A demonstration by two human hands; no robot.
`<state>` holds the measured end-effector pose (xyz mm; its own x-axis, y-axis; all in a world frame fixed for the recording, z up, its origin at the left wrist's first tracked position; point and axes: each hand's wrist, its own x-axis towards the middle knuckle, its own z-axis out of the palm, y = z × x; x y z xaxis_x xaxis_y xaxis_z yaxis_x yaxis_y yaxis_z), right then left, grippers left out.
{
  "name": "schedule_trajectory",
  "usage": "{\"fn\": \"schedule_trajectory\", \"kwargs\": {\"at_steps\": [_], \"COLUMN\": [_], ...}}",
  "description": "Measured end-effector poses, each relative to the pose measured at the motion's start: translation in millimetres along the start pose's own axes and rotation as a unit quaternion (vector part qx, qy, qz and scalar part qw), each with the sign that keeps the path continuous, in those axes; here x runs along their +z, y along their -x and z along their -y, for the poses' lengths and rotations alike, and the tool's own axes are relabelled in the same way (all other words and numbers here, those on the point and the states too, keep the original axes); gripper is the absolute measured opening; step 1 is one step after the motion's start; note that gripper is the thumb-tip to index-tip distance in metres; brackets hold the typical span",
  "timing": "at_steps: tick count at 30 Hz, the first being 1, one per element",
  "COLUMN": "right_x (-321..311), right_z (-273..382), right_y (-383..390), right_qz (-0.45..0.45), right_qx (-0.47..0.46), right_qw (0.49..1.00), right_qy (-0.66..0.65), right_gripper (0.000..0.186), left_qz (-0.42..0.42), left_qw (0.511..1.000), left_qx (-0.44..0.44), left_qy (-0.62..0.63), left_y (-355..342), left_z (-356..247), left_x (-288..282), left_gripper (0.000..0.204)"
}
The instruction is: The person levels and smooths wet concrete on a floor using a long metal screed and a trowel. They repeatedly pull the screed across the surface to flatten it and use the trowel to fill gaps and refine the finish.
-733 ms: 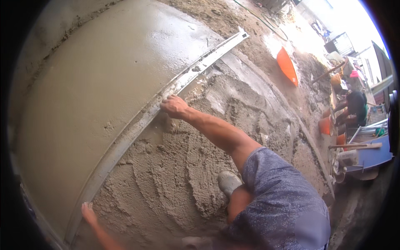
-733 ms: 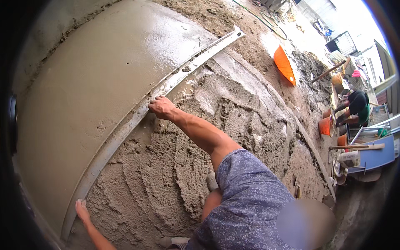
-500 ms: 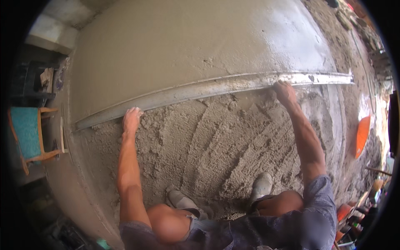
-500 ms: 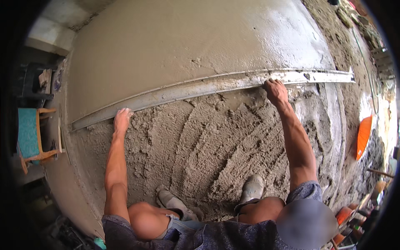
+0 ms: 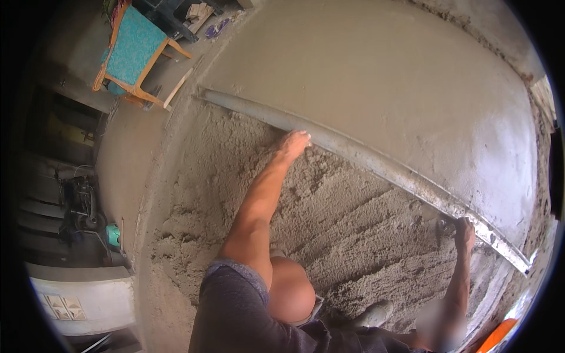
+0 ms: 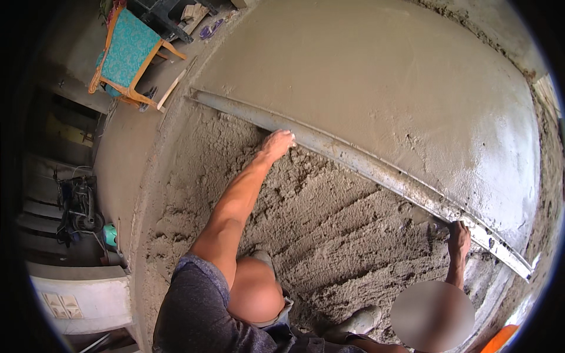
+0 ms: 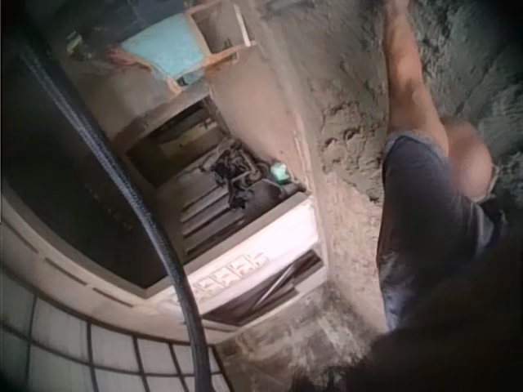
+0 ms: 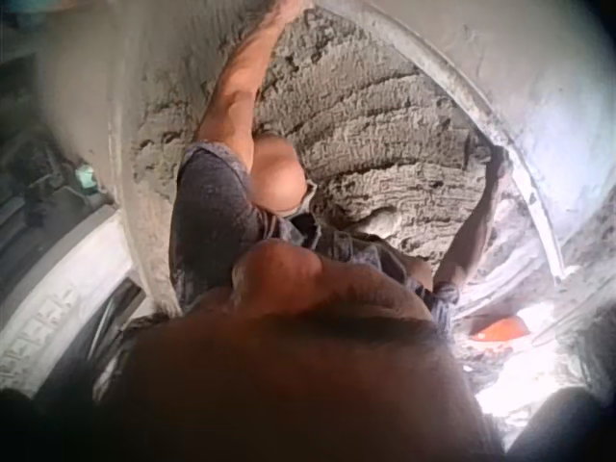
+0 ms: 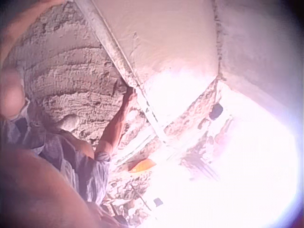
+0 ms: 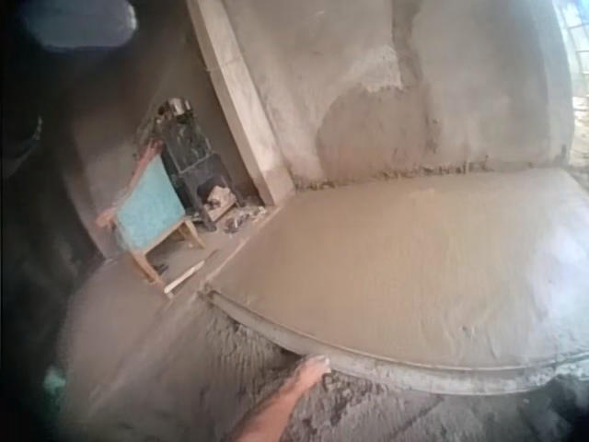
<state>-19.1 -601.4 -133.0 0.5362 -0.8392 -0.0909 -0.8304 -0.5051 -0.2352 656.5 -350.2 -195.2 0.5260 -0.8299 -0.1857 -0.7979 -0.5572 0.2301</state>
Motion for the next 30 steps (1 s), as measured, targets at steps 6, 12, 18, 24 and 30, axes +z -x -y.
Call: {"fn": "schedule_trajectory", "kwargs": {"at_steps": [6,12,18,24,30], "right_x": [7,-27,-17,2,-6], "right_z": [15,1,-11,8,-22], "right_y": [-14,-22,-3,3,12], "right_qz": [0.017,0.069,0.042,0.033,0.085], "right_qx": [0.047,0.076,0.052,0.11,0.109], "right_qw": [0.998,0.995,0.996,0.992,0.989], "right_qy": [0.047,0.013,0.064,0.056,0.05], "right_gripper": [0.01,0.011,0.011,0.014,0.016], "left_qz": [-0.002,0.023,0.046,0.024,0.017], "left_qw": [0.997,0.983,0.987,0.978,0.967], "left_qx": [0.081,0.136,0.132,0.205,0.243], "left_qy": [-0.014,-0.117,-0.077,-0.039,-0.078], "left_y": [-34,-19,-9,-7,8], "left_z": [3,-33,-70,-34,-33], "left_x": [-59,-56,-70,-72,-59], "left_gripper": [0.022,0.028,0.021,0.022,0.02]}}
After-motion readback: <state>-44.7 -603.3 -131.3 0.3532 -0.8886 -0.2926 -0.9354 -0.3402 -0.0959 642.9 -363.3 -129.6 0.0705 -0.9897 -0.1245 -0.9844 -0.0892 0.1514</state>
